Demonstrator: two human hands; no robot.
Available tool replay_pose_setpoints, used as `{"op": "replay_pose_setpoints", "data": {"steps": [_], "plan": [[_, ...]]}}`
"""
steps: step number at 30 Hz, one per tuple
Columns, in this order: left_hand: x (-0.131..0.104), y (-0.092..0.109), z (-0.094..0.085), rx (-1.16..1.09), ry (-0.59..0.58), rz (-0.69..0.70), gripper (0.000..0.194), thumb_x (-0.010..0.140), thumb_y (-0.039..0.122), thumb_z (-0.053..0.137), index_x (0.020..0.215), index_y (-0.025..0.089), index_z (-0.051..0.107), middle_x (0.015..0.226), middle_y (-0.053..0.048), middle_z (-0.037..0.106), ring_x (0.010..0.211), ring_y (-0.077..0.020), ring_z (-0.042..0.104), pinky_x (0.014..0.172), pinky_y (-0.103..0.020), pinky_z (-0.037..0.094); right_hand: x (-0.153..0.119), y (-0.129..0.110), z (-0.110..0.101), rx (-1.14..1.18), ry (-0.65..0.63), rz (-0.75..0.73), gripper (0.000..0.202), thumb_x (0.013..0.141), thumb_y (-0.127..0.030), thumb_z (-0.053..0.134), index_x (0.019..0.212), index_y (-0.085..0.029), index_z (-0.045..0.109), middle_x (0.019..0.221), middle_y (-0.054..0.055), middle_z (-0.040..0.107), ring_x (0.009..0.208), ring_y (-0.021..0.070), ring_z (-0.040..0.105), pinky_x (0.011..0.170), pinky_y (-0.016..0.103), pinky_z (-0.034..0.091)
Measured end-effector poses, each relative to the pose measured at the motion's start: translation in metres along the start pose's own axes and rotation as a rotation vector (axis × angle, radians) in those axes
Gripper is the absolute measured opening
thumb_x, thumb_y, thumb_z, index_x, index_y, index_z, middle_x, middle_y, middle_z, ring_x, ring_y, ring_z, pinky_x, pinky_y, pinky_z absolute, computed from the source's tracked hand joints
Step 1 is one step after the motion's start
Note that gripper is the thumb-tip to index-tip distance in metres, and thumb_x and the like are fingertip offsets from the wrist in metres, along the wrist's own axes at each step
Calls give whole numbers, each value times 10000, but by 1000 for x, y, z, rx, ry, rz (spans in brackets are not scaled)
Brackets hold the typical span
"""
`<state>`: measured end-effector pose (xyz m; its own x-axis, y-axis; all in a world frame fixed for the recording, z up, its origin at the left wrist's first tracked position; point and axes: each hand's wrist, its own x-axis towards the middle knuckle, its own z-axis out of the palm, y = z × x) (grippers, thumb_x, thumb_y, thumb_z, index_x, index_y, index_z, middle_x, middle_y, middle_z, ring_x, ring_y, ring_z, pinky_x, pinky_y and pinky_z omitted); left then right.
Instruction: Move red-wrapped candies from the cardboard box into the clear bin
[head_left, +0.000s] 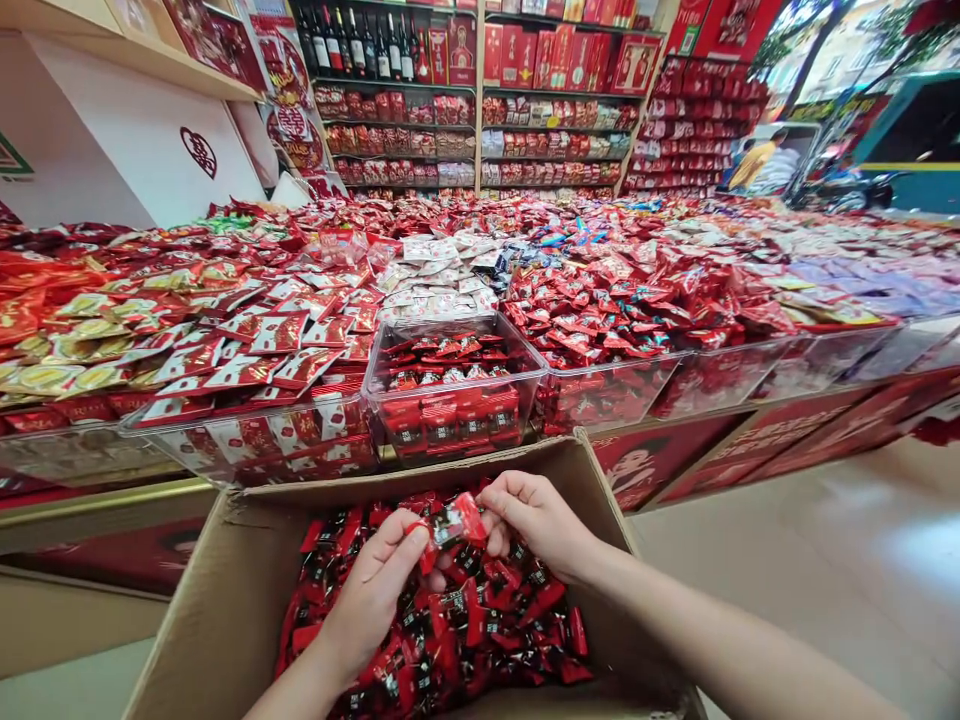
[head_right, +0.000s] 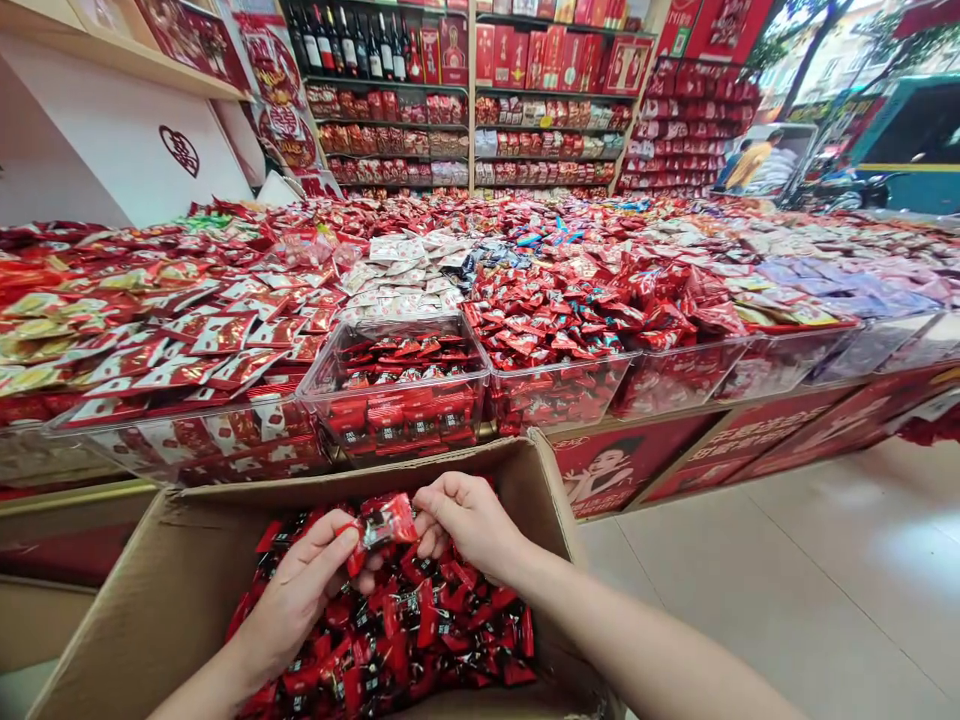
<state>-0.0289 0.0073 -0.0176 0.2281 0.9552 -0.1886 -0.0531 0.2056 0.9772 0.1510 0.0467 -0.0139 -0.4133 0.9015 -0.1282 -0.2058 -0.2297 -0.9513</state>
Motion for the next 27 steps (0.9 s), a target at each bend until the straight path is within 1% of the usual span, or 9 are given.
{"op": "replay_pose_setpoints", "data": {"steps": [5, 10, 12, 14, 17, 19, 22, 24, 27], "plan": [[4, 0, -5, -4, 56, -6, 135, 794, 319, 471, 716, 225, 527, 682, 50, 579, 613, -102, 515, 625, -218, 416, 2, 3, -4, -40, -26, 2, 469, 642, -382, 633, 1001, -161, 427, 794, 14, 556, 570, 82, 534, 397, 167, 395], [4, 0, 0, -50, -36, -111, 225, 792, 402, 442, 756, 205, 545, 674, 12, 607, 612, -136, 545, 608, -252, 414, 3, 8, -2, -200, -76, 22, 249, 691, -370, 589, 751, -139, 517, 567, -28, 515, 482, 65, 488, 413, 168, 368], [3, -1, 2, -180, -80, -210, 353, 821, 479, 304, 868, 208, 525, 698, -15, 633, 592, -138, 553, 590, -262, 402, 1, 9, -3, -335, -18, -156, 200, 705, -341, 581, 681, -146, 543, 587, -4, 542, 552, 93, 524, 501, 211, 424], [3, -2, 3, -272, -91, -265, 409, 823, 505, 249, 957, 208, 496, 740, -35, 642, 602, -137, 562, 586, -265, 400, -3, 9, -4, -513, -15, -403, 111, 724, -273, 566, 724, -165, 591, 736, 38, 591, 696, 120, 550, 631, 249, 450], [4, -2, 5, -201, 1, -224, 256, 792, 417, 437, 940, 217, 498, 732, 4, 622, 615, -120, 574, 578, -237, 406, -8, 9, -5, -676, -126, -593, 154, 753, -160, 488, 840, -177, 614, 895, 65, 582, 829, 123, 533, 727, 258, 436], [6, -4, 6, -130, 72, -164, 205, 748, 328, 547, 917, 223, 500, 718, 38, 601, 606, -100, 564, 580, -216, 412, -9, 9, -4, -659, -134, -531, 200, 759, -128, 446, 877, -166, 603, 912, 65, 573, 851, 121, 526, 747, 263, 428], [9, -6, 6, -72, 124, -56, 273, 720, 281, 590, 960, 238, 468, 781, 48, 591, 635, -91, 545, 636, -222, 439, -7, 10, 0, -445, -78, -241, 198, 767, -201, 475, 942, -152, 554, 857, 48, 584, 769, 112, 544, 699, 261, 442], [9, -6, 6, -31, 132, 12, 329, 732, 271, 577, 1022, 253, 422, 836, 38, 595, 678, -102, 546, 676, -245, 453, -5, 12, 1, -279, -78, -70, 270, 716, -264, 561, 955, -145, 523, 814, 30, 587, 678, 97, 544, 621, 237, 445], [7, -3, 7, 10, 115, 52, 414, 749, 253, 557, 1107, 265, 349, 852, 28, 607, 702, -108, 549, 706, -258, 454, -3, 15, 1, -165, -91, 44, 290, 661, -289, 621, 876, -130, 510, 684, -2, 572, 563, 75, 515, 538, 211, 423]]}}
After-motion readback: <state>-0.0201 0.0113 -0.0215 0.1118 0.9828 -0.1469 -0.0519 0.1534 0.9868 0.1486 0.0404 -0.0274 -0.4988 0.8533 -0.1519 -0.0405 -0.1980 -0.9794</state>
